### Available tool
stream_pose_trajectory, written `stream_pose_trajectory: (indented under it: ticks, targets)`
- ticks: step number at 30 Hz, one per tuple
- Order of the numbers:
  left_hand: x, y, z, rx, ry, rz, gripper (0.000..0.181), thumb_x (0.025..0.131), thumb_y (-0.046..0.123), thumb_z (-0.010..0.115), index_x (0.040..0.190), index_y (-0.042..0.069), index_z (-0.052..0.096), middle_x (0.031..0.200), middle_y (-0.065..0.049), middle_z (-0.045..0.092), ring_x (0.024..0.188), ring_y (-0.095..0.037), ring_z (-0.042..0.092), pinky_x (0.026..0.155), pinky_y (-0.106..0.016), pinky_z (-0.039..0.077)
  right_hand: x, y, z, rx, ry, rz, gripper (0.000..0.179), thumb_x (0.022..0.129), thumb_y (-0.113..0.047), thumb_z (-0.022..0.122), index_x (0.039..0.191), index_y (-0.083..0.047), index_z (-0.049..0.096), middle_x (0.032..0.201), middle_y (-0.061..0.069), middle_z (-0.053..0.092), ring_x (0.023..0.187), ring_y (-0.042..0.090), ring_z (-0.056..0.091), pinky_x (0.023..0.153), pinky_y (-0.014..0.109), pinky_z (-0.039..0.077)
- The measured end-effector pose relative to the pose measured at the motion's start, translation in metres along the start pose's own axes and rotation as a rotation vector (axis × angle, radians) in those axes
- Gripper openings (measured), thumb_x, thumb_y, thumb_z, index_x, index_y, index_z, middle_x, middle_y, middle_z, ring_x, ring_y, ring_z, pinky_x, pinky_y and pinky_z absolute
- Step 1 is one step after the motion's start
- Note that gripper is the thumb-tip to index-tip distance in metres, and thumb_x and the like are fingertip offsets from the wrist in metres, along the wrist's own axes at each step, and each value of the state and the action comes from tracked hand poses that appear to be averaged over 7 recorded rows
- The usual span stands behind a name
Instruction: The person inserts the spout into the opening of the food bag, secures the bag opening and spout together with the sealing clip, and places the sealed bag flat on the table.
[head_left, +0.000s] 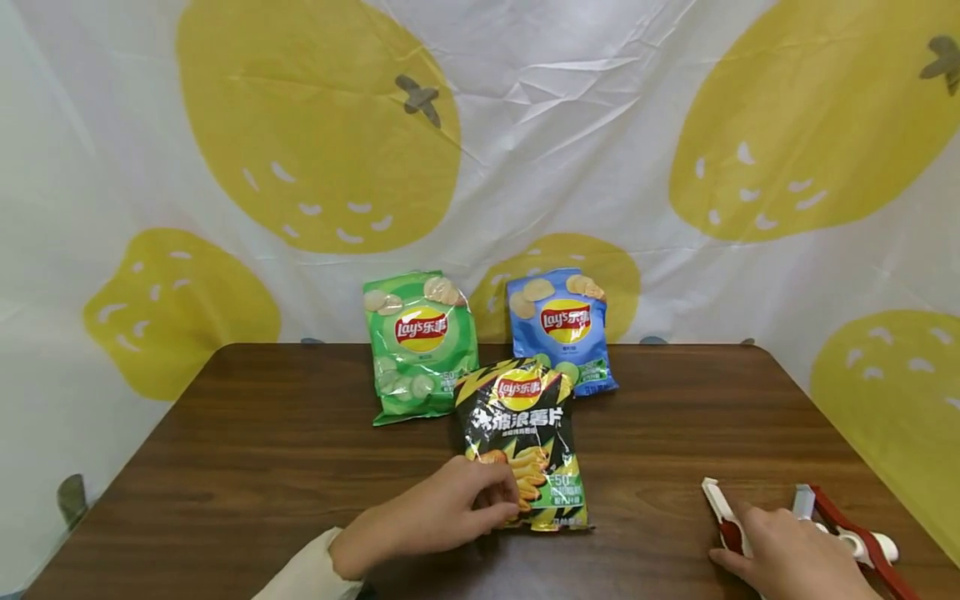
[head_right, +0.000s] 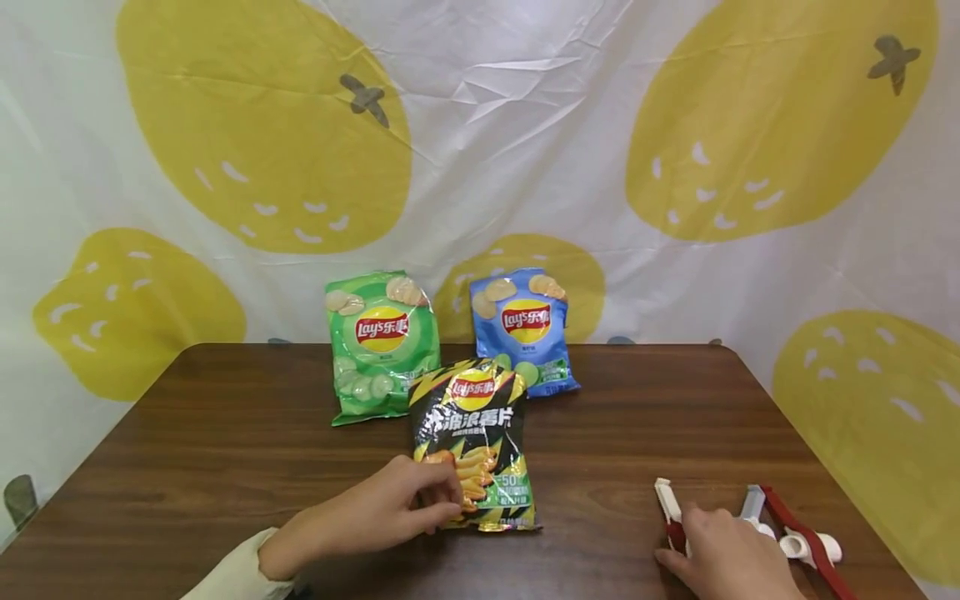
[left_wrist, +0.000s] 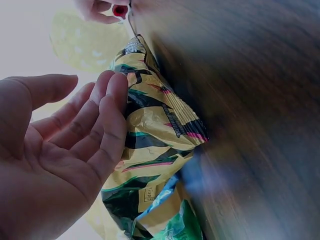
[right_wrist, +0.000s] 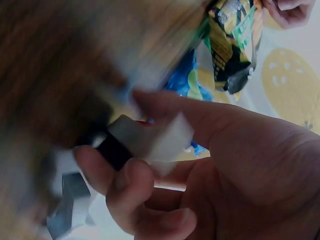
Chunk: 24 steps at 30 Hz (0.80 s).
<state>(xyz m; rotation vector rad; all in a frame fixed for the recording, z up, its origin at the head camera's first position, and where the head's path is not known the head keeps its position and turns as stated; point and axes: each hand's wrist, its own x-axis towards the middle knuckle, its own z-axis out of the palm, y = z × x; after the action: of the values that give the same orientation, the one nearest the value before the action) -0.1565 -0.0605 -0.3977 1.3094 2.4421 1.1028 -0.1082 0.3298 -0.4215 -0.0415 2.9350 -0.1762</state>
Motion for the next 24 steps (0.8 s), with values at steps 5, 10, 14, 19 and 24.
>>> stream_pose_trajectory:
  ticks: [5,10,14,19,24]
  targets:
    - [0.000,0.001,0.002,0.039,0.002,0.022,0.006,0.099,0.014,0.063,0.097,0.011,0.067,0.077,0.014,0.059,0.065,0.006,0.054,0.060,-0.013,0.048,0.003,-0.006,0.002,-0.004,-0.010,-0.053,0.043,0.085,-0.029,0.078,0.119,-0.007,0.062,0.067,-0.002,0.056,0.061,0.016,0.056,0.053,0.042,0.044]
    - [0.000,0.001,0.003,0.043,0.018,0.048,0.005,0.098,0.012,0.063,0.097,0.010,0.067,0.079,0.013,0.059,0.065,0.008,0.054,0.061,-0.012,0.048,0.003,-0.018,-0.002,0.009,0.070,-0.119,0.046,0.083,-0.029,0.080,0.119,-0.008,0.062,0.071,-0.005,0.058,0.062,0.014,0.056,0.051,0.040,0.044]
    - [-0.001,0.001,0.004,0.007,0.019,0.059,0.006,0.098,0.012,0.062,0.101,0.008,0.067,0.081,0.009,0.062,0.066,0.007,0.057,0.064,-0.012,0.049,0.000,-0.032,-0.007,0.020,0.184,-0.170,0.043,0.083,-0.029,0.080,0.118,-0.013,0.062,0.063,-0.008,0.049,0.055,0.010,0.045,0.047,0.034,0.037]
    - [-0.002,0.001,0.005,-0.055,0.017,0.047,0.015,0.101,0.017,0.060,0.111,0.006,0.063,0.085,-0.002,0.070,0.065,0.003,0.063,0.068,-0.014,0.051,-0.006,-0.051,-0.013,0.032,0.282,-0.258,0.037,0.082,-0.031,0.081,0.112,-0.022,0.060,0.062,-0.014,0.046,0.053,0.006,0.040,0.046,0.031,0.033]
    - [-0.001,0.003,0.005,-0.163,0.052,0.025,0.023,0.103,0.023,0.057,0.118,0.007,0.059,0.083,-0.006,0.071,0.061,-0.002,0.064,0.061,-0.019,0.053,-0.011,-0.072,-0.022,-0.004,0.387,-0.365,0.044,0.080,-0.028,0.083,0.117,-0.022,0.061,0.065,-0.019,0.050,0.051,0.001,0.038,0.045,0.028,0.034]
